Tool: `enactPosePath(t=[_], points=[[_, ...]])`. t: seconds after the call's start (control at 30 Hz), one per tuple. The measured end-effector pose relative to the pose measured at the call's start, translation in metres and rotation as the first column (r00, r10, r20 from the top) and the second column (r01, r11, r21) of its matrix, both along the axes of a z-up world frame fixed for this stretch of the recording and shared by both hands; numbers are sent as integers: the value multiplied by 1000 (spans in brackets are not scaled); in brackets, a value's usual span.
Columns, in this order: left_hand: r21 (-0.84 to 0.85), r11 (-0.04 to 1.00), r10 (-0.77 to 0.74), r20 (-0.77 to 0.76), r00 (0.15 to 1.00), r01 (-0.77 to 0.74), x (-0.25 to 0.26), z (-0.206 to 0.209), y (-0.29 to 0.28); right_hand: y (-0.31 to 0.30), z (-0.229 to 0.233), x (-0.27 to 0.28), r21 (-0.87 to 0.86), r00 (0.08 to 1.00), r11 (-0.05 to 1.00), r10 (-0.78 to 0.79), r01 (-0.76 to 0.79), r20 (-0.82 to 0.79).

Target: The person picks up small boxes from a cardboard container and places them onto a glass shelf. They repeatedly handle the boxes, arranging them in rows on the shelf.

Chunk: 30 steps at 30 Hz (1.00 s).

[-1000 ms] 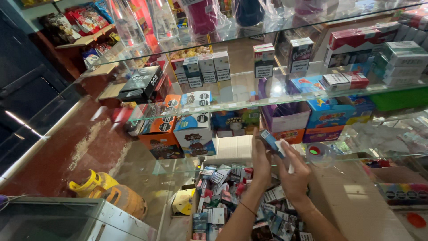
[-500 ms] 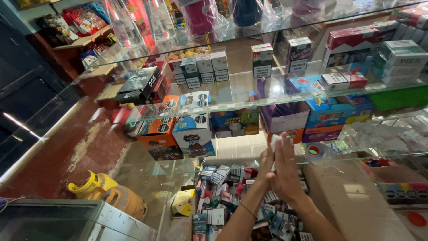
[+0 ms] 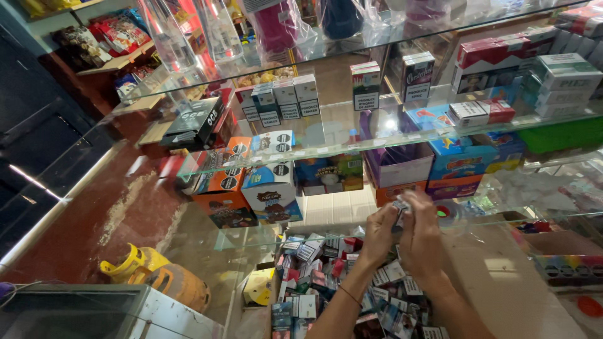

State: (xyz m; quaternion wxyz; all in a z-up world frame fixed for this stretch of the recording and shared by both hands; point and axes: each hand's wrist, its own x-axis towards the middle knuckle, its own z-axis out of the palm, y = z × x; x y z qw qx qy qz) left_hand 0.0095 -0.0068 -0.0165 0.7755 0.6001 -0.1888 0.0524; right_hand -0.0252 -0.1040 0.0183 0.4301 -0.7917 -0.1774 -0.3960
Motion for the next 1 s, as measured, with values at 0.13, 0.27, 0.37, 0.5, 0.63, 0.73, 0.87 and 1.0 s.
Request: enactPosePath(t=[0.13, 0.27, 0.37, 0.5, 0.63, 0.73, 0.87, 1.0], points=[[-82, 994, -83, -66, 994, 77, 3, -8, -1, -2, -22, 13, -55, 991, 998, 13, -6, 133], [-222, 975, -34, -255, 966, -25, -4, 7, -5, -12, -30, 25, 111, 998, 994, 15, -22, 67], [-320, 943, 30, -191, 981, -91, -18, 27, -6, -13, -23, 21, 393, 989, 919, 81, -27, -123], [-278, 956, 161, 216, 963, -98, 1, -7, -4, 11, -5, 5, 859, 833, 506, 506, -75, -225], [-56, 965, 262, 336, 905, -258, -4, -1, -2, 16, 14, -2, 969, 743, 240, 658, -54, -122], [-16, 957, 264, 460, 848, -290, 0, -6, -2, 12, 26, -2, 940, 711, 310, 629, 143, -315], [-30, 917, 343, 570, 747, -398, 1, -6, -7, 2, 10, 10, 906, 679, 377, 616, 190, -399], [-48, 880, 375, 683, 627, -473, 2, -1, -8, -11, 7, 17, 841, 643, 508, 584, 187, -495]])
